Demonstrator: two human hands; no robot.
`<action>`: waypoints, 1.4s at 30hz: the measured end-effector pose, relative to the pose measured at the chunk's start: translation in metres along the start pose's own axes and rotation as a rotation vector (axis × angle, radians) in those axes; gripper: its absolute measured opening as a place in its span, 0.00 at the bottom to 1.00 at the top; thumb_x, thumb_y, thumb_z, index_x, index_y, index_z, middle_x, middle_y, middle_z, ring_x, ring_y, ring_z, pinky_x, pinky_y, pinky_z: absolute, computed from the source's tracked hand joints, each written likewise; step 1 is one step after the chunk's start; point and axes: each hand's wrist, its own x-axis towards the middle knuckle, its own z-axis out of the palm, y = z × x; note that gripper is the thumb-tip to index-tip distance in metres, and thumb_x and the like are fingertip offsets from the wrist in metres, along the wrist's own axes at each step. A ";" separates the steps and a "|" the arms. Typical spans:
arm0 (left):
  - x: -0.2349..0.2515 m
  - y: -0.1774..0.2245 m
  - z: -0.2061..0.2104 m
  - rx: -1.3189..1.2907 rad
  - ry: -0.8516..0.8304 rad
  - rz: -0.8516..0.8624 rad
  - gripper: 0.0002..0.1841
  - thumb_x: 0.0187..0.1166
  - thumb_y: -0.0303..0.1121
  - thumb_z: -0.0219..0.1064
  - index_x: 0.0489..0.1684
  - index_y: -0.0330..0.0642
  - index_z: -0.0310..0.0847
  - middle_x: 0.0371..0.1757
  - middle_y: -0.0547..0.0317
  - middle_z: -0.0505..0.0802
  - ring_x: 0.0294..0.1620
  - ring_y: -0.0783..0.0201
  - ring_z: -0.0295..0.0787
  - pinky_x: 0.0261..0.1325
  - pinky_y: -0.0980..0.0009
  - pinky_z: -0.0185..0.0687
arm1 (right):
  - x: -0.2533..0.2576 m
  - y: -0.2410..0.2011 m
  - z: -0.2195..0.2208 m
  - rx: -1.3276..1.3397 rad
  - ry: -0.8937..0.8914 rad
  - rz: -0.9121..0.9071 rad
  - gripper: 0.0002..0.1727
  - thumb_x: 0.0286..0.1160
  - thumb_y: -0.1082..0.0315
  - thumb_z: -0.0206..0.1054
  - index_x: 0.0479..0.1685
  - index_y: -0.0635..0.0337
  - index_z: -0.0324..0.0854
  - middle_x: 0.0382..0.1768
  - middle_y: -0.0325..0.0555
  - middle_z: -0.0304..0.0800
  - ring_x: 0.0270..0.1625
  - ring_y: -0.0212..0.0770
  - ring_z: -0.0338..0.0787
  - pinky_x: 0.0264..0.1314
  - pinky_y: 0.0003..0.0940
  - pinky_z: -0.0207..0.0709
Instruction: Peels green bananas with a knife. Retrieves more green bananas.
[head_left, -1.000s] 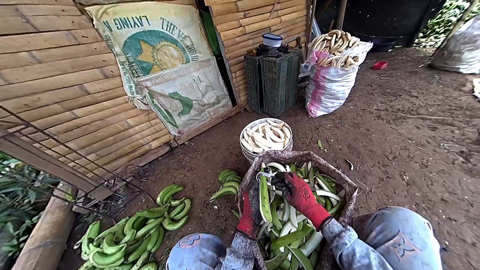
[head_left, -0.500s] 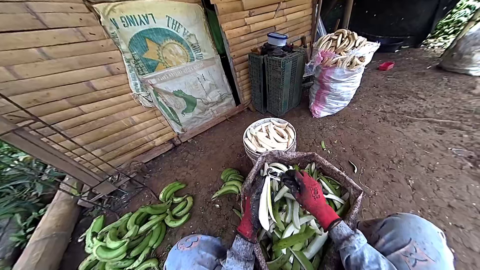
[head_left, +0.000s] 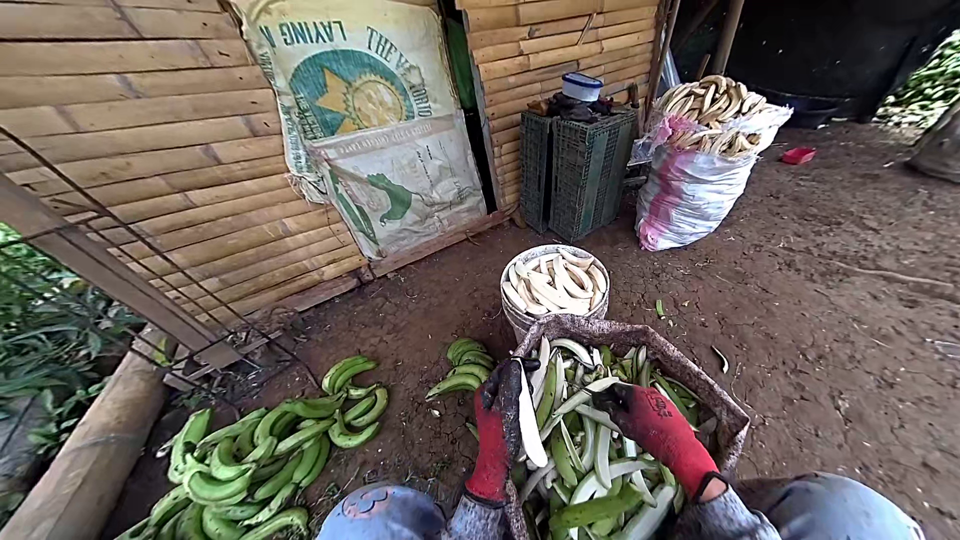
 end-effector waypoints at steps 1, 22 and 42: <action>0.003 0.002 -0.001 0.022 0.079 0.010 0.18 0.90 0.32 0.49 0.49 0.34 0.87 0.39 0.63 0.94 0.37 0.78 0.87 0.45 0.80 0.84 | -0.001 -0.003 0.003 0.120 0.043 -0.114 0.21 0.82 0.47 0.64 0.53 0.55 0.88 0.40 0.48 0.92 0.44 0.47 0.91 0.52 0.52 0.82; 0.017 0.072 -0.124 -0.115 0.552 0.362 0.20 0.88 0.27 0.44 0.77 0.36 0.62 0.50 0.67 0.92 0.38 0.66 0.94 0.39 0.68 0.95 | 0.316 -0.104 -0.046 -0.189 0.319 -0.106 0.21 0.73 0.55 0.76 0.53 0.63 0.86 0.48 0.69 0.90 0.54 0.72 0.89 0.55 0.77 0.75; 0.107 -0.237 -0.309 1.122 -0.247 -0.738 0.43 0.81 0.46 0.69 0.93 0.37 0.51 0.89 0.26 0.59 0.86 0.30 0.62 0.83 0.37 0.62 | 0.108 -0.004 0.092 -0.456 0.352 -0.248 0.29 0.72 0.55 0.69 0.70 0.64 0.83 0.60 0.67 0.90 0.54 0.70 0.93 0.51 0.71 0.80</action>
